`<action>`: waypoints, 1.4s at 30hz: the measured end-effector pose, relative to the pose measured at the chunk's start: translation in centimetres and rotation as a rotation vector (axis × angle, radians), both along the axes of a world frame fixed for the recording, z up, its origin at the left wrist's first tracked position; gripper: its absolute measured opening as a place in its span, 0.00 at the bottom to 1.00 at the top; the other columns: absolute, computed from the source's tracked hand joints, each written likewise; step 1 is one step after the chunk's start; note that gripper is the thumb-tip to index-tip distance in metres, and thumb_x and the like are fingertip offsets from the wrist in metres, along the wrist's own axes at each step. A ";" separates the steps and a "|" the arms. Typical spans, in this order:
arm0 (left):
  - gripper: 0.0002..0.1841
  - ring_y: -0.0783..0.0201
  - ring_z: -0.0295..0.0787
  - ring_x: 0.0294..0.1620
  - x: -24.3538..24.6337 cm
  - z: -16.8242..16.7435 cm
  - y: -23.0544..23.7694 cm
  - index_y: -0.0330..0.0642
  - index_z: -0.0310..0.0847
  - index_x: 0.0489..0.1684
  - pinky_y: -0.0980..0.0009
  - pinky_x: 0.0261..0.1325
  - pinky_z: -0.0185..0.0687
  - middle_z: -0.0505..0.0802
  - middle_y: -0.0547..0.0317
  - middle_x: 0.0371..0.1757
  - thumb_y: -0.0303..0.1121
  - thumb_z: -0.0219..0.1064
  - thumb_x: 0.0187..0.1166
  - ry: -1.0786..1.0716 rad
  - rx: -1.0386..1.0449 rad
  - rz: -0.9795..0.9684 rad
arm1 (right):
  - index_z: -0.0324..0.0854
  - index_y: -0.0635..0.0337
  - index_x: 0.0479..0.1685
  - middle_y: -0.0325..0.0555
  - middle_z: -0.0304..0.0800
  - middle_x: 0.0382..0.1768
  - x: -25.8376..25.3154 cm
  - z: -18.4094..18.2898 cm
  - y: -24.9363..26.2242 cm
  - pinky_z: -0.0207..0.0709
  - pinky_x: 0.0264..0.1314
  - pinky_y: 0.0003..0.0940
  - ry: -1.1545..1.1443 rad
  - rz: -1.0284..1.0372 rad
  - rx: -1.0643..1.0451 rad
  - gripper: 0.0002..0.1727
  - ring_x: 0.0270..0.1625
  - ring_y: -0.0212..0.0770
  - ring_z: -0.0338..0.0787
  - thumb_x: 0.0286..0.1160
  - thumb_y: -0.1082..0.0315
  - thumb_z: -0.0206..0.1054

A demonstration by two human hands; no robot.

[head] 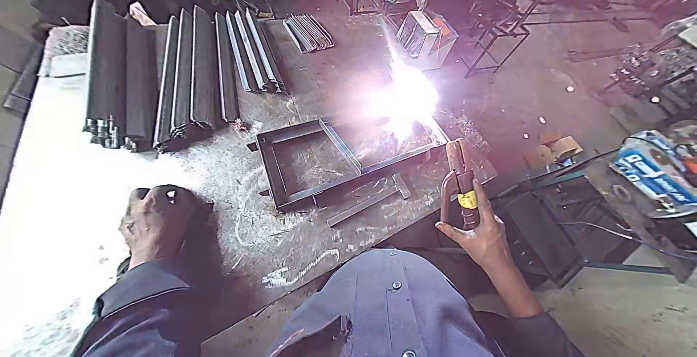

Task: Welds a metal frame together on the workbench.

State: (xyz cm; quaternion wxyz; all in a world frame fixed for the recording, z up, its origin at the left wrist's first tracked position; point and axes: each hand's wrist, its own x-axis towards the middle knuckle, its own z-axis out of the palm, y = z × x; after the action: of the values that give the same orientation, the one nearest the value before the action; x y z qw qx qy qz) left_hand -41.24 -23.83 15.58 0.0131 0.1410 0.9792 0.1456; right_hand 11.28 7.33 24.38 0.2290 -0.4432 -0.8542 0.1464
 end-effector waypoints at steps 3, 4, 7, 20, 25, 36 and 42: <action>0.25 0.34 0.82 0.73 -0.2 -0.6 -0.1 0.45 0.86 0.61 0.30 0.69 0.75 0.85 0.36 0.72 0.51 0.48 0.88 0.036 -0.013 0.009 | 0.51 0.57 0.95 0.59 0.91 0.60 0.0 0.2 0.0 0.88 0.46 0.50 -0.015 -0.008 -0.010 0.74 0.45 0.47 0.94 0.45 0.21 0.76; 0.25 0.33 0.82 0.73 -0.2 -0.6 -0.1 0.44 0.86 0.61 0.29 0.69 0.74 0.85 0.36 0.71 0.51 0.48 0.88 0.042 0.003 0.006 | 0.51 0.57 0.95 0.59 0.91 0.60 0.0 0.2 0.0 0.88 0.46 0.50 -0.012 -0.010 -0.015 0.74 0.45 0.47 0.94 0.44 0.21 0.76; 0.26 0.30 0.81 0.72 0.1 -0.3 -0.1 0.40 0.85 0.61 0.27 0.68 0.74 0.84 0.32 0.72 0.51 0.49 0.88 0.039 0.028 -0.008 | 0.52 0.57 0.95 0.58 0.89 0.64 -0.1 0.2 0.1 0.87 0.53 0.51 0.000 -0.014 -0.040 0.74 0.52 0.48 0.94 0.43 0.22 0.78; 0.24 0.27 0.81 0.70 -0.5 -0.7 -0.5 0.38 0.86 0.58 0.24 0.64 0.73 0.84 0.28 0.69 0.49 0.52 0.89 0.033 0.052 -0.041 | 0.53 0.59 0.94 0.56 0.91 0.58 -0.3 0.8 0.4 0.88 0.47 0.46 0.032 0.006 -0.054 0.74 0.44 0.42 0.92 0.43 0.22 0.77; 0.24 0.29 0.82 0.71 -0.3 -0.3 -0.2 0.40 0.86 0.62 0.26 0.66 0.74 0.84 0.32 0.72 0.49 0.53 0.89 0.016 0.039 -0.006 | 0.52 0.59 0.94 0.56 0.89 0.63 -0.5 1.1 0.3 0.87 0.51 0.44 0.039 -0.001 -0.077 0.74 0.48 0.41 0.91 0.43 0.23 0.79; 0.24 0.29 0.83 0.70 -0.6 -0.8 -0.3 0.42 0.87 0.61 0.25 0.65 0.74 0.85 0.33 0.71 0.50 0.52 0.89 0.040 0.048 -0.013 | 0.53 0.62 0.93 0.55 0.88 0.63 -0.6 1.6 0.6 0.87 0.55 0.39 0.076 0.036 -0.073 0.73 0.50 0.37 0.91 0.45 0.24 0.79; 0.23 0.29 0.84 0.68 -1.0 -1.5 -0.8 0.42 0.86 0.60 0.25 0.62 0.76 0.85 0.31 0.69 0.49 0.53 0.88 0.076 0.066 -0.038 | 0.52 0.60 0.94 0.54 0.88 0.65 -0.3 2.4 0.3 0.88 0.54 0.35 0.134 0.042 -0.063 0.71 0.51 0.32 0.91 0.49 0.27 0.80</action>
State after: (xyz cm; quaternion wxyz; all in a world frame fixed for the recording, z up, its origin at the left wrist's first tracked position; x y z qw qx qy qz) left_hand -42.23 -24.64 14.05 -0.0262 0.1655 0.9707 0.1721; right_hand 10.99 7.67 26.80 0.2687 -0.4215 -0.8410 0.2071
